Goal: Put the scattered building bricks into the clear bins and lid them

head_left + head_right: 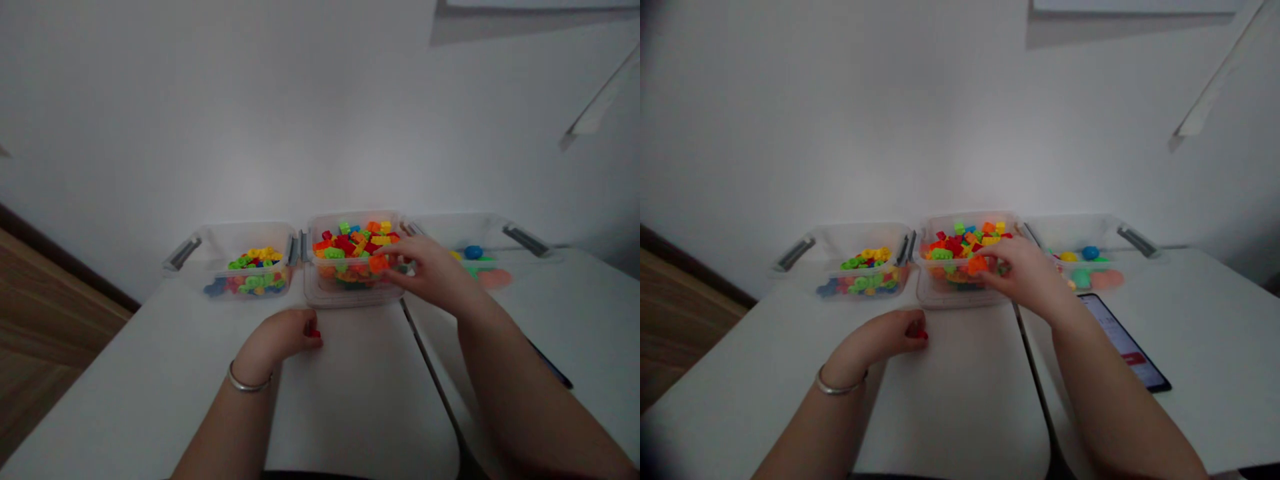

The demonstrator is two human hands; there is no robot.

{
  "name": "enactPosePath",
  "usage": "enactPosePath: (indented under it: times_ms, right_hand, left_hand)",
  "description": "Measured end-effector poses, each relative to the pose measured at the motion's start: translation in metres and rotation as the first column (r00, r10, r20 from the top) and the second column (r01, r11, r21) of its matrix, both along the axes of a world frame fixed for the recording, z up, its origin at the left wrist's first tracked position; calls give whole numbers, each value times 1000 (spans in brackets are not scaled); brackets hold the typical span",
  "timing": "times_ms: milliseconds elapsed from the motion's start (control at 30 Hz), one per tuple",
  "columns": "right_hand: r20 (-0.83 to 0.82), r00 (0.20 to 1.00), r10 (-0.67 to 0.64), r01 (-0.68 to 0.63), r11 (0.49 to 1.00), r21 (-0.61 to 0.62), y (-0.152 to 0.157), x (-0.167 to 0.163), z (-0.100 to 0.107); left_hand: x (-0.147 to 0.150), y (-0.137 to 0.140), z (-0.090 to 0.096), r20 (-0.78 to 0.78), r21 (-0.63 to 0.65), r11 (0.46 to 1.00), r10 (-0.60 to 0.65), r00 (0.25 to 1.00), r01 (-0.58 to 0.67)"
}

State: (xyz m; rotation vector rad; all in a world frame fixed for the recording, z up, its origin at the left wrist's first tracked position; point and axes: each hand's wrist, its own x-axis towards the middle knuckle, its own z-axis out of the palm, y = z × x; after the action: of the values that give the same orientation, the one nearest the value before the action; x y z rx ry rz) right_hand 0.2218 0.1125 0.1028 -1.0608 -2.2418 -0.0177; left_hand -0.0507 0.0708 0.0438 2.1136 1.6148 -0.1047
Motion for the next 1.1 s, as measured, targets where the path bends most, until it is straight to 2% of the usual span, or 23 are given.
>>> enactPosePath:
  times_ms: [67, 167, 367, 633, 733, 833, 900, 933, 1033, 1100]
  right_hand:
    - [-116, 986, -119, 129, 988, 88, 10, 5, -6]
    - [-213, 956, -203, 228, 968, 103, 22, 2, -18]
    - [-241, 959, -149, 179, 978, 106, 25, -13, -32]
    - [63, 988, -142, 133, 983, 123, 17, -12, -28]
    - [59, 989, -133, 123, 981, 152, 16, -12, -28]
    - [-18, 995, -95, 97, 977, 189, 12, -14, -25]
    - [-79, 996, -51, 67, 974, 216, 6, -18, -21]
    - [-111, 994, -19, 44, 973, 228, 2, -20, -19]
    - [-190, 975, 116, -68, 968, 243, -12, -30, -15]
    - [-212, 955, 208, -154, 957, 246, -19, -38, -16]
  left_hand:
    - [2, 0, 1, -19, 32, 999, 2, 1000, -1]
    - [4, 0, 2, -49, 56, 998, 8, 999, -6]
    - [5, 0, -2, -72, 93, 995, -17, 997, 23]
    - [7, 0, 1, -33, 101, 994, -34, 999, 37]
    - [5, 1, 0, 15, 116, 993, -28, 1000, 26]
    - [4, 2, -1, 151, 125, 992, -18, 988, -1]
    - [4, 2, 1, 325, 113, 993, -18, 946, -20]
    - [5, 2, 2, 433, 100, 994, -16, 901, -31]
    - [9, 2, 6, 737, 37, 996, 31, 675, -86]
    - [11, 3, 7, 854, -11, 991, 80, 514, -135]
